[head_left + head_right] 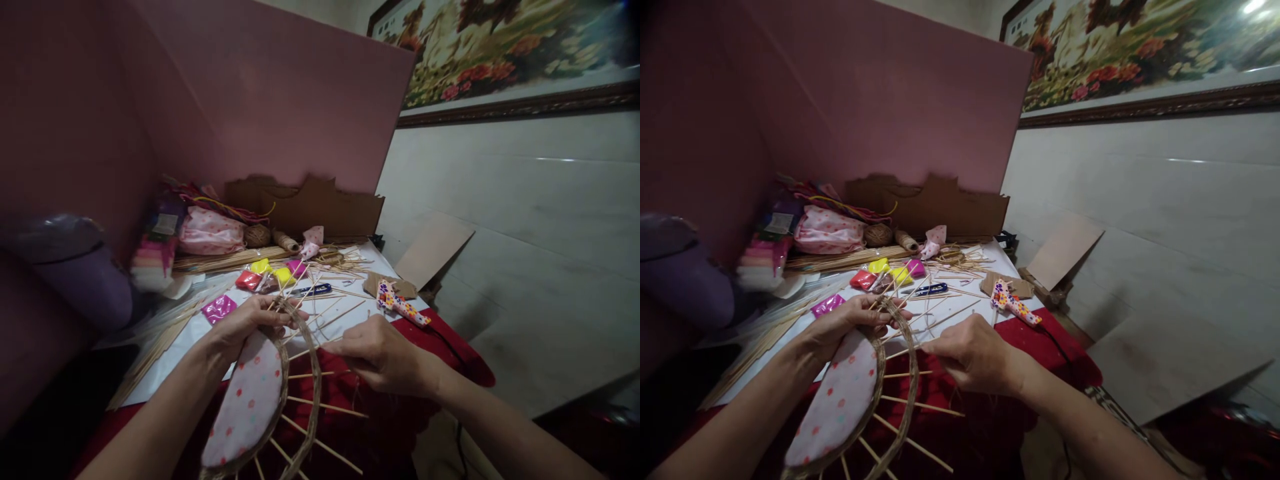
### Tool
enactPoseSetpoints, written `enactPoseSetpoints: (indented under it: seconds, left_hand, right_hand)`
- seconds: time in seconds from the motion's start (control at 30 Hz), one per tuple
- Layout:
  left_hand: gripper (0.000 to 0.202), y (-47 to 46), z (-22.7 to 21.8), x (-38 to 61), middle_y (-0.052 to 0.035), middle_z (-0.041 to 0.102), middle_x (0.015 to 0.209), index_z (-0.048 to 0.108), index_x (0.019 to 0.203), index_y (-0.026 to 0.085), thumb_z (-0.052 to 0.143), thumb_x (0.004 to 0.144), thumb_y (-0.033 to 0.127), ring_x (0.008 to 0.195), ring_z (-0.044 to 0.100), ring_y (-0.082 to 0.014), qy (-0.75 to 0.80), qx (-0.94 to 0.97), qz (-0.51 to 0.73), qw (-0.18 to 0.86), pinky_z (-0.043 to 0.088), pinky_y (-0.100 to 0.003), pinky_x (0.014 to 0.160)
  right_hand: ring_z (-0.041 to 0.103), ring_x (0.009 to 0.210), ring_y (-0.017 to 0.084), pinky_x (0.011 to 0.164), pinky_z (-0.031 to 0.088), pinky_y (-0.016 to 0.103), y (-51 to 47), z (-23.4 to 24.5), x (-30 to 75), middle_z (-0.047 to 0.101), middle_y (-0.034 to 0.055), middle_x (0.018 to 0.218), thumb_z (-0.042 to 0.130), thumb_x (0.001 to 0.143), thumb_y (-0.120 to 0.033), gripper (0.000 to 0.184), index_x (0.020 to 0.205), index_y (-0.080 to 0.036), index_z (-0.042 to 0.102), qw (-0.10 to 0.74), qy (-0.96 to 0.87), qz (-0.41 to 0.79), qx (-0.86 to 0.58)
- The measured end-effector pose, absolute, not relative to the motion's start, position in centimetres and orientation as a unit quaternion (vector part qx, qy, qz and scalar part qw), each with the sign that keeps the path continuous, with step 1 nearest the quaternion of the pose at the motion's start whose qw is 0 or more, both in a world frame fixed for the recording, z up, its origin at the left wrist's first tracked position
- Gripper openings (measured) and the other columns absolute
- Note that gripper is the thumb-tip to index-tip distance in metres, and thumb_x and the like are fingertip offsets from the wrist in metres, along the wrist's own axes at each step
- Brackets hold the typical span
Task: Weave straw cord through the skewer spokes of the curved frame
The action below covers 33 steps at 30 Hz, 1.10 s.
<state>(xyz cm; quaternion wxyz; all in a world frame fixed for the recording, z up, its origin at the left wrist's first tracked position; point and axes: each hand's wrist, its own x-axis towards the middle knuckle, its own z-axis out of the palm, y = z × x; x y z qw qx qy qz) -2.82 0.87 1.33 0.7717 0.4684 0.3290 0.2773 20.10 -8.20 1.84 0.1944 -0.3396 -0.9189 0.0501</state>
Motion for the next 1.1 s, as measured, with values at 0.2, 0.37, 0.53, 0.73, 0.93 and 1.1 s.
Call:
enactPoseSetpoints:
  seconds: [0.2,0.37,0.53,0.73,0.93,1.1]
  left_hand:
    - [0.035,0.7,1.5,-2.6,-0.0117,0.072,0.089,0.065,0.094,0.009,0.073,0.061,0.006,0.063,0.064,-0.0107,0.345,0.451,0.288,0.771,0.046,-0.015,0.054]
    - [0.032,0.7,1.6,-2.7,-0.0121,0.072,0.091,0.065,0.094,0.009,0.073,0.062,0.008,0.067,0.065,-0.0123,0.331,0.469,0.294,0.764,0.047,-0.017,0.058]
    - [0.032,1.1,1.5,-3.1,-0.0127,0.071,0.095,0.063,0.094,0.009,0.072,0.064,0.008,0.069,0.065,-0.0126,0.316,0.469,0.296,0.77,0.047,-0.016,0.055]
    - [0.035,1.3,1.4,-3.4,-0.012,0.07,0.097,0.063,0.096,0.01,0.071,0.062,0.006,0.073,0.067,-0.0172,0.311,0.449,0.308,0.779,0.053,-0.022,0.062]
    - [0.035,1.2,1.6,-3.6,-0.0116,0.07,0.097,0.063,0.098,0.009,0.068,0.064,0.003,0.069,0.068,-0.0171,0.306,0.447,0.312,0.78,0.055,-0.02,0.054]
    - [0.037,1.5,1.5,-3.7,-0.0115,0.07,0.096,0.062,0.1,0.009,0.067,0.064,0.002,0.07,0.068,-0.0175,0.296,0.437,0.325,0.785,0.055,-0.019,0.051]
  right_hand:
    - [0.054,0.058,0.011,0.052,0.031,0.025,-8.7,1.4,20.5,0.063,0.0015,0.065,0.046,0.079,-0.011,0.033,0.106,-0.018,0.064,0.2,-0.915,0.037,-0.348]
    - [0.06,0.066,0.013,0.058,0.039,0.025,-9.2,1.2,20.4,0.068,0.0059,0.075,0.046,0.084,-0.014,0.028,0.105,-0.015,0.064,0.234,-0.903,0.048,-0.357]
    - [0.06,0.063,0.014,0.057,0.04,0.024,-9.5,1.1,20.3,0.068,0.0068,0.073,0.048,0.08,-0.011,0.022,0.093,-0.014,0.066,0.302,-0.874,0.049,-0.378]
    - [0.058,0.063,0.012,0.059,0.042,0.023,-9.1,1.2,21.1,0.066,0.0051,0.07,0.051,0.076,-0.008,0.02,0.086,-0.014,0.068,0.349,-0.844,0.113,-0.39]
    - [0.06,0.072,0.012,0.065,0.046,0.022,-7.6,0.5,22.4,0.069,0.004,0.079,0.052,0.076,-0.012,0.021,0.088,-0.015,0.07,0.384,-0.763,0.331,-0.402]
    - [0.06,0.07,0.012,0.063,0.045,0.021,-6.2,-0.5,22.5,0.07,0.0039,0.078,0.061,0.07,-0.016,0.016,0.08,-0.017,0.073,0.427,-0.676,0.453,-0.394]
